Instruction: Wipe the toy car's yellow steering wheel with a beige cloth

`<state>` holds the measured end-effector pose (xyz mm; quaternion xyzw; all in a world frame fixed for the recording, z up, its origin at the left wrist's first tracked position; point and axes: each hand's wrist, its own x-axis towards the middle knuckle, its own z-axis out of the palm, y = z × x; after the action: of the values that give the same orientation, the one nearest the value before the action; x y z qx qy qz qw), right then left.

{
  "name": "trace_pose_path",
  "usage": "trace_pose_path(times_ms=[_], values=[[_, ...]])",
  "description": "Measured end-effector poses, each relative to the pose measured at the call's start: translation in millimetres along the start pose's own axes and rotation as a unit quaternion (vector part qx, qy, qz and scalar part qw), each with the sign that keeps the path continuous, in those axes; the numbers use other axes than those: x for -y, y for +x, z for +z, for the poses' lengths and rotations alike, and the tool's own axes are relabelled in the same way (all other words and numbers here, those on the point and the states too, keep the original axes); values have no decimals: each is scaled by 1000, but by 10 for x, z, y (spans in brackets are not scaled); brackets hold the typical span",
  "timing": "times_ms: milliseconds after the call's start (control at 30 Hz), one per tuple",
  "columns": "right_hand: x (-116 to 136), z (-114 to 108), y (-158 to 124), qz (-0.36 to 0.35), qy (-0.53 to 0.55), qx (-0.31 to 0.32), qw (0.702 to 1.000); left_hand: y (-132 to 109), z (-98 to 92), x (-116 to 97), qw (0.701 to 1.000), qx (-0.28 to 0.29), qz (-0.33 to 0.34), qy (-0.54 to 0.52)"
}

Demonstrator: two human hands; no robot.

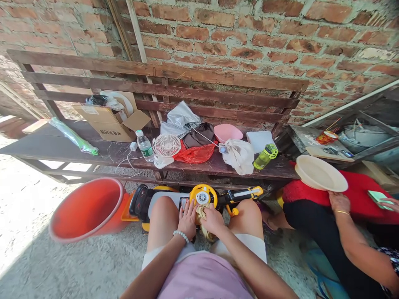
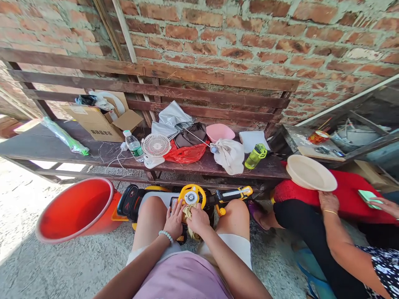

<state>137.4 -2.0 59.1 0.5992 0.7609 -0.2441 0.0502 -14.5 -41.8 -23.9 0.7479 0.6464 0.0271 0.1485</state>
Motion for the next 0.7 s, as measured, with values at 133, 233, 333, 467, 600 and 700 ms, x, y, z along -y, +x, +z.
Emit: trace_pose_path(times_ms=[133, 233, 333, 467, 600, 700], values=[[-78, -7, 5, -13, 19, 4, 1000, 12, -21, 3, 1000, 4, 10, 10], [-173, -44, 18, -15, 46, 12, 999, 28, -43, 4, 1000, 22, 5, 19], [-260, -162, 93, -1, 76, -22, 997, 67, -92, -20, 999, 39, -1, 19], [-250, -389, 333, -5, 84, -101, 991, 165, -190, -86, 997, 66, -10, 37], [-33, -452, 631, -74, 41, -46, 995, 252, -251, -130, 993, 104, -25, 50], [145, -395, 803, -101, 0, -9, 995, 265, -248, -137, 991, 116, -30, 67]])
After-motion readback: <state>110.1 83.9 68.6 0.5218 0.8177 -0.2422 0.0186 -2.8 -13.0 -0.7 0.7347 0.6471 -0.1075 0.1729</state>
